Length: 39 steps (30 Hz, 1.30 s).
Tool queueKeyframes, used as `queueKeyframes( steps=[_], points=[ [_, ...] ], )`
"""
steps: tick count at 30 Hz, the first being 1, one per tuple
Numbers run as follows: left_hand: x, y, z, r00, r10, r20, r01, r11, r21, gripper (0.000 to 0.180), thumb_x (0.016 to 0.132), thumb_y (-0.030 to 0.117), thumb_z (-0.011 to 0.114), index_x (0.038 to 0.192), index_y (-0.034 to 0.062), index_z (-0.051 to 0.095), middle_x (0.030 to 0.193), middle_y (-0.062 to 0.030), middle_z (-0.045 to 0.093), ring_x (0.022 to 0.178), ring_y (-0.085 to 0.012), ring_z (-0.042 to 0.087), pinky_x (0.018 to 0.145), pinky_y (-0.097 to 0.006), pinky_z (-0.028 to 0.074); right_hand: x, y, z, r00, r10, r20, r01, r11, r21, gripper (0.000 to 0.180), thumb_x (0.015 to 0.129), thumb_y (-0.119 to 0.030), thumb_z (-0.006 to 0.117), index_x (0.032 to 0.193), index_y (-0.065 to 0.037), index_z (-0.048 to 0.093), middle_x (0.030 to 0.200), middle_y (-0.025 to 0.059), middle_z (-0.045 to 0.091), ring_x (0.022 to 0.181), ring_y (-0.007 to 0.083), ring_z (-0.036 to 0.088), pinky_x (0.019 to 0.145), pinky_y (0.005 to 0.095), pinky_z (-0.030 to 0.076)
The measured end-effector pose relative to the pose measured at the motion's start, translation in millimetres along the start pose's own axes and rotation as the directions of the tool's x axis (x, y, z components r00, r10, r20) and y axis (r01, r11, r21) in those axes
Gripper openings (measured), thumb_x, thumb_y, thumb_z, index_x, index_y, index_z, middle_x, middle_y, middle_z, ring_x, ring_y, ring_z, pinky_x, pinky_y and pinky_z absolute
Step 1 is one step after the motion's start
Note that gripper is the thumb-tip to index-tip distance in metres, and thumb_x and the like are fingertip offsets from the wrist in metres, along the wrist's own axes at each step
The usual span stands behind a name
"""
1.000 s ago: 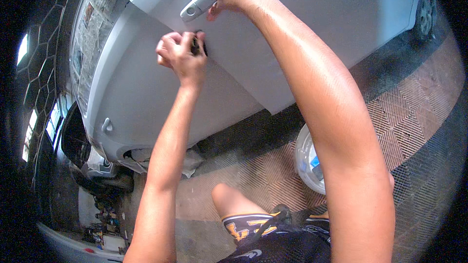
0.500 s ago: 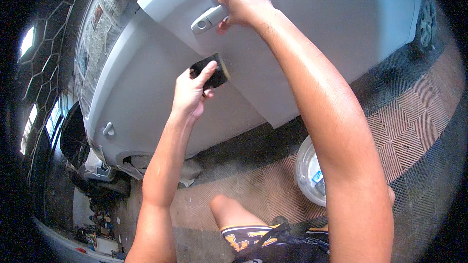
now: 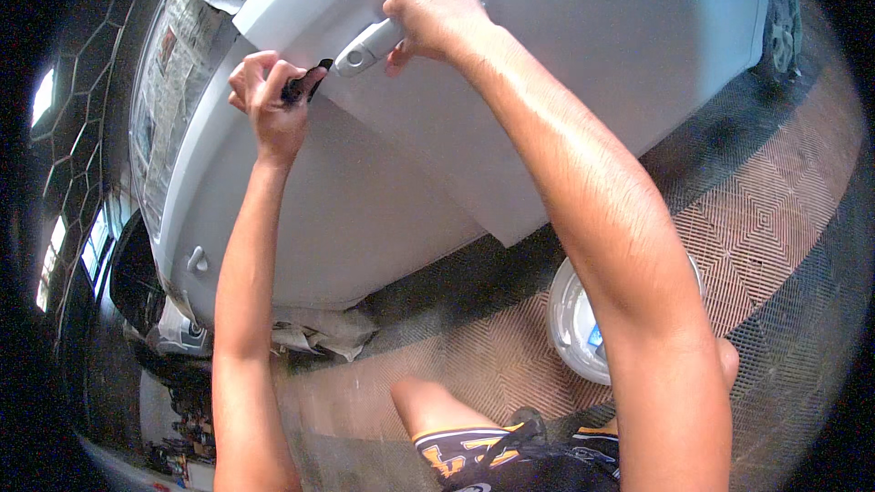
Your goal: The person kneels beside a white car door and uses a sanding block to sand the door surface and around the door handle. They repeatedly dip the sanding block into a bucket of water and continue sanding different areas of the door.
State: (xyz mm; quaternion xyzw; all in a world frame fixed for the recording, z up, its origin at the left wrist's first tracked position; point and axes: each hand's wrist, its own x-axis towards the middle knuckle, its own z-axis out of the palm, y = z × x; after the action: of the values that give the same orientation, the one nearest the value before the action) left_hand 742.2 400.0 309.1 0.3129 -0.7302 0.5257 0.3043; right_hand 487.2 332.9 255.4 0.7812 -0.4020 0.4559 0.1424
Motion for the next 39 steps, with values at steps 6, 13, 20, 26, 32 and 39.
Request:
queueKeyframes(
  steps=[6,13,20,26,32,39],
  points=[
    [54.5,8.7,14.4,0.992,0.090,0.088,-0.096,0.994,0.060,0.027,0.078,0.035,0.087,0.089,0.0159,0.070,0.103,-0.0026,0.058,0.109,-0.0269,0.048,0.089,-0.043,0.032,1.7,-7.7,1.7,1.000,-0.018,-0.003,0.018,1.000,0.006,0.062,0.052,-0.065,0.090,0.091,-0.018,0.076,0.084,0.0060,0.076,0.092,0.0259,0.074,0.088,0.0410,0.052],
    [71.1,15.4,35.8,0.990,0.093,0.105,-0.096,0.995,0.022,0.021,0.079,0.033,0.083,0.093,0.0189,0.074,0.104,-0.0028,0.058,0.111,-0.0295,0.048,0.092,-0.047,0.030,5.3,-7.8,0.0,0.999,-0.038,-0.020,0.038,0.999,-0.028,0.064,0.053,-0.065,0.090,0.095,-0.019,0.078,0.087,0.0046,0.077,0.094,0.0236,0.074,0.088,0.0401,0.053],
    [54.9,14.9,12.2,0.976,0.163,0.144,-0.163,0.987,-0.018,0.024,0.079,0.031,0.083,0.095,0.0160,0.073,0.107,-0.0022,0.058,0.111,-0.0301,0.049,0.091,-0.046,0.031,-1.0,-5.0,-8.8,0.998,0.007,0.062,-0.005,1.000,-0.029,0.066,0.053,-0.066,0.090,0.100,-0.020,0.079,0.091,0.0063,0.078,0.097,0.0264,0.073,0.092,0.0401,0.053],
    [76.0,26.5,21.1,0.959,0.213,0.190,-0.200,0.976,-0.082,0.019,0.081,0.027,0.084,0.096,0.0181,0.074,0.111,-0.0046,0.060,0.116,-0.0297,0.049,0.095,-0.048,0.033,-2.2,2.1,-8.3,0.998,-0.057,0.005,0.056,0.996,0.062,0.054,0.060,-0.054,0.092,0.085,-0.011,0.073,0.083,0.0088,0.075,0.089,0.0287,0.072,0.089,0.0422,0.053],
    [36.0,29.6,20.8,0.990,0.120,0.074,-0.127,0.987,0.099,0.023,0.080,0.024,0.085,0.086,0.0117,0.067,0.107,-0.0031,0.059,0.112,-0.0293,0.049,0.094,-0.045,0.032,-0.6,-5.6,-19.4,0.992,0.017,0.128,-0.015,1.000,-0.011,0.064,0.055,-0.068,0.088,0.094,-0.019,0.077,0.089,0.0065,0.077,0.096,0.0279,0.073,0.092,0.0413,0.054],
    [-6.3,17.1,2.5,0.993,-0.112,0.020,0.110,0.989,0.099,0.032,0.082,0.033,0.087,0.082,0.0107,0.063,0.105,-0.0036,0.059,0.113,-0.0290,0.047,0.095,-0.047,0.030,-3.1,-9.5,-19.2,0.997,0.052,0.059,-0.055,0.997,0.045,0.055,0.063,-0.056,0.091,0.091,-0.012,0.074,0.087,0.0087,0.074,0.097,0.0316,0.069,0.089,0.0449,0.055]
  ],
)
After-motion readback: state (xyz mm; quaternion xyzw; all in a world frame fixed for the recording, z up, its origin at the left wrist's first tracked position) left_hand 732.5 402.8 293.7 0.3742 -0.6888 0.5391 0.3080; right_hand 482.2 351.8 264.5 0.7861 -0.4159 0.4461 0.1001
